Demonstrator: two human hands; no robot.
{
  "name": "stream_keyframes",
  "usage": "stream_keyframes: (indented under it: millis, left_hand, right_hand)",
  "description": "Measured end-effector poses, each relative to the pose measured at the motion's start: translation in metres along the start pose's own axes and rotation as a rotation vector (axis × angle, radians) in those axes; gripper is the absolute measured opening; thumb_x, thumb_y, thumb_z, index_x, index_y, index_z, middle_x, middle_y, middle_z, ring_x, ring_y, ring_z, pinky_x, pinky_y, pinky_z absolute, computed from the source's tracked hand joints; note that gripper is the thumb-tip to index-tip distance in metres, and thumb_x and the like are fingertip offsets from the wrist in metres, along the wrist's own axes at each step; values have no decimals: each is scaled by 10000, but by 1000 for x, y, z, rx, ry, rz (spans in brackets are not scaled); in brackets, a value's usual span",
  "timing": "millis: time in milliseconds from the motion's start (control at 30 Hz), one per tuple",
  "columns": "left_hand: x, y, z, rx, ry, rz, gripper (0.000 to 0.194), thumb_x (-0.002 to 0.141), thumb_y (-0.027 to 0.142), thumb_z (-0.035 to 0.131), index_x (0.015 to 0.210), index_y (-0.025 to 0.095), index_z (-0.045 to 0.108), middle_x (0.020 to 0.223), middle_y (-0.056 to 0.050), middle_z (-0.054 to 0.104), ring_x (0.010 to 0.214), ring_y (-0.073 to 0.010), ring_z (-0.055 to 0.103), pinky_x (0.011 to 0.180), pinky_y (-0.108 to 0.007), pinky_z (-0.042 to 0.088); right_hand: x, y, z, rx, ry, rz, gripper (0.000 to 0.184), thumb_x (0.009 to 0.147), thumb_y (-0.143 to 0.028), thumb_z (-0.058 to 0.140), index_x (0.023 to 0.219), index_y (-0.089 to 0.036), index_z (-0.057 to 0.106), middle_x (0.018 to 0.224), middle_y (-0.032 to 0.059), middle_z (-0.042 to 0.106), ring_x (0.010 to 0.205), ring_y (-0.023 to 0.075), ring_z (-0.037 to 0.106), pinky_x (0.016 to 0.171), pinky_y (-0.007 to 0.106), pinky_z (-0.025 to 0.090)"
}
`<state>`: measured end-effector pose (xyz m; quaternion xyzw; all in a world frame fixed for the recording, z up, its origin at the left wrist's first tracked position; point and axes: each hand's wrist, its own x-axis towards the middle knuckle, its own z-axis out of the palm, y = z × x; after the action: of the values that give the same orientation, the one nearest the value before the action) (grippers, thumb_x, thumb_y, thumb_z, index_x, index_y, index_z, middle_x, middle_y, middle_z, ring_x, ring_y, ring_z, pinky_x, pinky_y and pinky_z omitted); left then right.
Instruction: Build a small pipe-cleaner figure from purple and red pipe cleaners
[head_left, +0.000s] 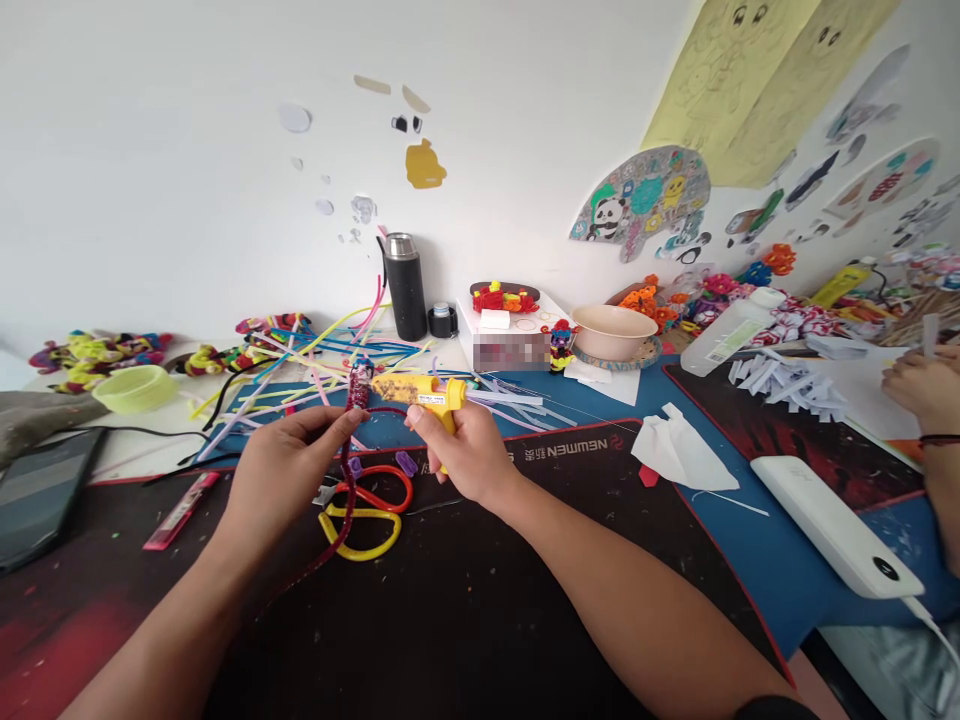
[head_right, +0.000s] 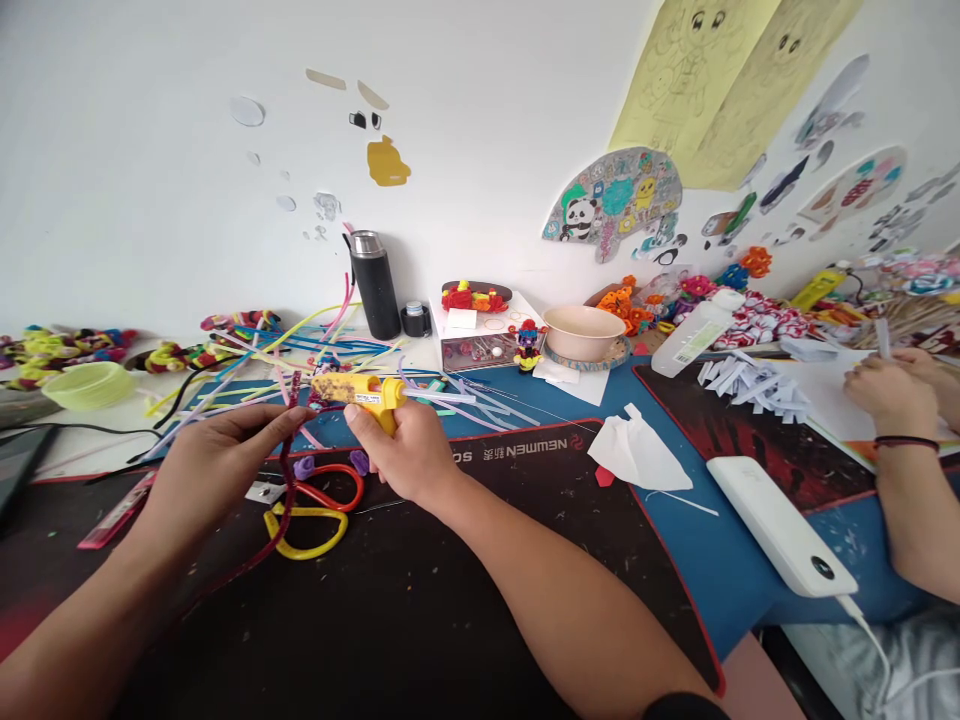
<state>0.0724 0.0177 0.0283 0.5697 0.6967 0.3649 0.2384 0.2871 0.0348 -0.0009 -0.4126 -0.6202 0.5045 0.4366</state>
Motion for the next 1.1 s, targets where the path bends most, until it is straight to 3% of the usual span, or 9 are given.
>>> stream_keyframes:
  millis: [367, 800, 1100]
  left_hand:
    - [-1, -2, 5, 61, 22, 64, 533, 780, 737, 650, 861, 253, 858, 653, 6, 737, 567, -199, 538, 570, -326, 393]
    - [-2, -3, 7, 83, 49, 113, 446, 815, 693, 667, 827, 279, 832, 690, 1, 767, 613, -222, 601, 608, -325, 449]
    - [-2, -4, 7, 96, 51, 110, 453, 821, 691, 660, 851, 275, 839, 694, 7, 759, 610, -212, 585, 605, -323, 419]
  right_hand:
    - [-1, -3, 0, -107, 37, -47, 522, 1015, -665, 584, 770, -205, 601, 494, -33, 560, 422, 112, 538, 485, 232, 406]
    - [-2, -6, -1, -156, 50, -3, 573, 1009, -721, 546, 745, -214, 584, 491, -16, 564, 455, 132, 576, 498, 239, 421]
    - [-1, -5, -1, -158, 54, -14, 603, 1014, -734, 531, 702, -219, 554, 488, -11, 558, 460, 129, 568, 504, 242, 415]
